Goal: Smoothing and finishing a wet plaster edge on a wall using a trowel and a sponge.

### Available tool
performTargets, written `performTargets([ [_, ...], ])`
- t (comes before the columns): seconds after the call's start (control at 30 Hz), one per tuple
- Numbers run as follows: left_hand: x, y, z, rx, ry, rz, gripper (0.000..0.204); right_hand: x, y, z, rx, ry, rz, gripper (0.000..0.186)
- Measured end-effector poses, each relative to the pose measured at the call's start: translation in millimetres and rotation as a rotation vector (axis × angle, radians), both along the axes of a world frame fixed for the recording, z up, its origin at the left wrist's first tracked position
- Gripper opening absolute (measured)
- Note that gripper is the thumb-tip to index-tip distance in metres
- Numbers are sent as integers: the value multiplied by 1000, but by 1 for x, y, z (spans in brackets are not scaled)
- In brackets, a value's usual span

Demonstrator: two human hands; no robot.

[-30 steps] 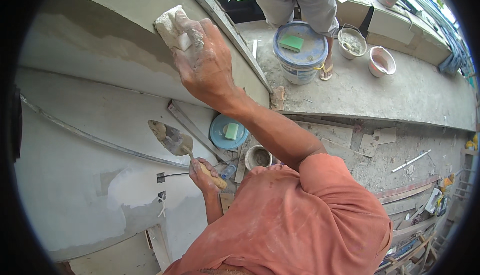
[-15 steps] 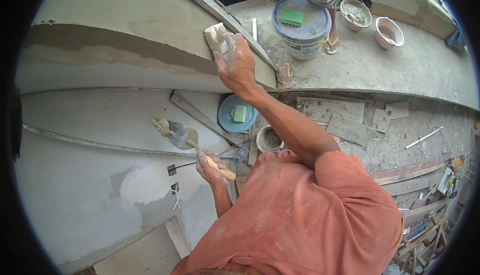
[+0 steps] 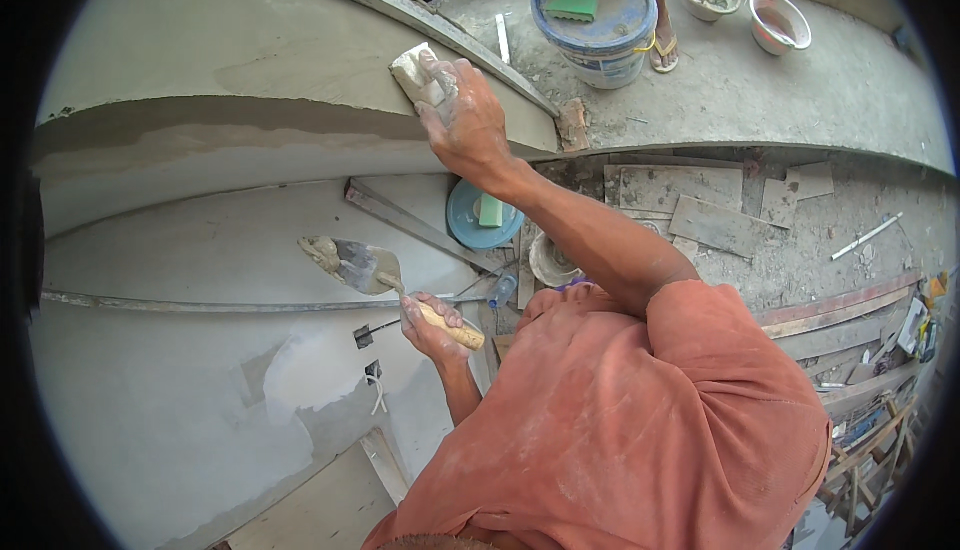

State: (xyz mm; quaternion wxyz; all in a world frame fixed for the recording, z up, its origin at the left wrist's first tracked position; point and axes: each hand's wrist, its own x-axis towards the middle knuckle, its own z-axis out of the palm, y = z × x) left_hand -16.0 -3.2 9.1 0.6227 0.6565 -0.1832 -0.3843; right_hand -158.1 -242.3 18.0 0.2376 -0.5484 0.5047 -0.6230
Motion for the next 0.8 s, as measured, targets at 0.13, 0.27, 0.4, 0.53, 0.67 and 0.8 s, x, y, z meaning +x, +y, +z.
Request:
performTargets([
  [0.13,-2,-1,4,39,21,10,33,-2,13,19,-44,-123,130,53],
  [0.27,1,4,1,42,-2,-1,32,0,16,25,-95,-102,196,53],
  [0.4,-1,-1,2,29,-10,2,32,1,2,-18,52,-137,139,51],
  [0.53,0,0,0,35,3,-3,33,-6,3,-6,25,-237,121,49],
  [0.67,0,2,1,32,-2,-3,33,-6,-4,44,-228,-123,142,52],
  [0.8,0,0,1,37,-18,-42,34,5,-4,41,-213,-51,100,45],
])
